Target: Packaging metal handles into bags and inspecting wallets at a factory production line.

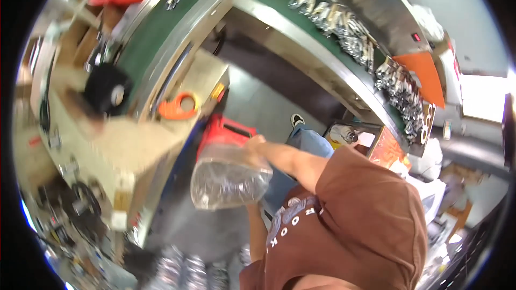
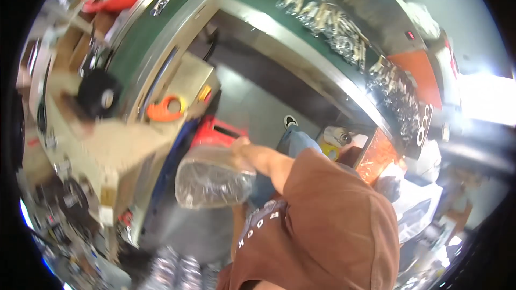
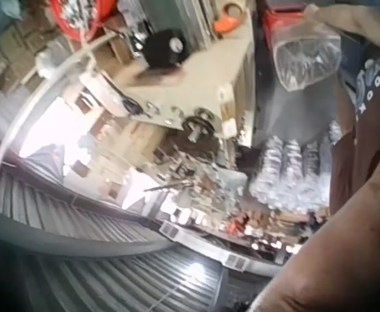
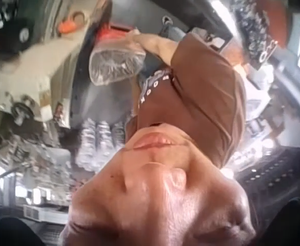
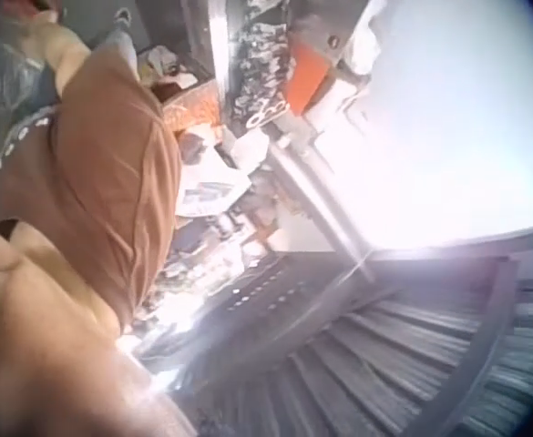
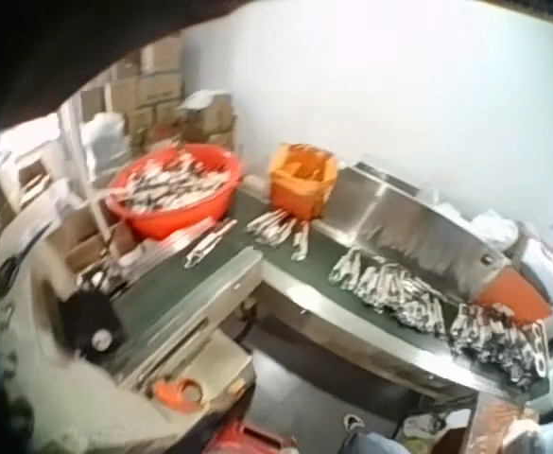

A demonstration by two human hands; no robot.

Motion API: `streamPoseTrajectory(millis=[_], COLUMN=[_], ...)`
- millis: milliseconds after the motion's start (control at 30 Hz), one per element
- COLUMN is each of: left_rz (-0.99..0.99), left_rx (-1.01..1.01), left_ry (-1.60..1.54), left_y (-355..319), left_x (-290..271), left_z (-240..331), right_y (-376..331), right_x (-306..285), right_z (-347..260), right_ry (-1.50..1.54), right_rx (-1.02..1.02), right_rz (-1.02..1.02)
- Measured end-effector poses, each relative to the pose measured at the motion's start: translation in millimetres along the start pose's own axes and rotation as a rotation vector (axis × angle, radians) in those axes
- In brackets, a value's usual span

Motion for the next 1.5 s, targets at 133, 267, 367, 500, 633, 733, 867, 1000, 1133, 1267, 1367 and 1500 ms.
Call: streamPoseTrajectory(millis=[133,267,367,500,633,733,867,1000,1133,1267,1367,1500], left_rz=[-0.342,-0.555,-0.659,-0.796,-0.594,-0.791,-0.82,-1.034,-1.144,-1.317,-1.351,-0.862], left_rx=[-0.131,-0.266,-0.387,-0.562,0.411,0.715,1.026,1.096,1.176,1.253,1.063,0.925], left_ry=[0.245,0.536,0.774,1.077,0.853,0.893,1.39,1.181,0.924,0.947,1.112,0.907], left_y=[-72,-20,35,90,194,220,242,256,241,242,277,339], left_x=[-47,17,103,226,509,687,810,834,795,759,730,706], left_z=[6,56,107,164,292,334,320,317,359,356,340,392], right_y=[-12,-71,-88,-129,-97,-105,-203,-234,-196,-101,-68,-39], right_x=[-48,-154,-211,-256,-251,-256,-251,-221,-228,-112,-149,-251], right_z=[20,181,413,668,757,761,776,774,726,745,694,620], right_ry=[0.442,0.392,0.605,0.396,0.482,0.471,0.524,0.526,0.447,1.102,0.945,1.312], right_rx=[-0.192,-0.035,0.352,0.807,0.698,0.582,0.603,0.275,0.166,1.094,1.25,1.012], right_rz=[0.214,0.37,1.132,1.402,0.898,0.978,1.149,1.159,1.049,0.801,1.019,1.026])
Point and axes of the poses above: each hand's wrist, its own y-axis towards the middle knuckle, its own x-axis out of the palm, z = x × y, the point moved 6 cm from there along y, towards the middle knuckle, and after that the axes turned 3 degrees about x, right-handed, at the moved point
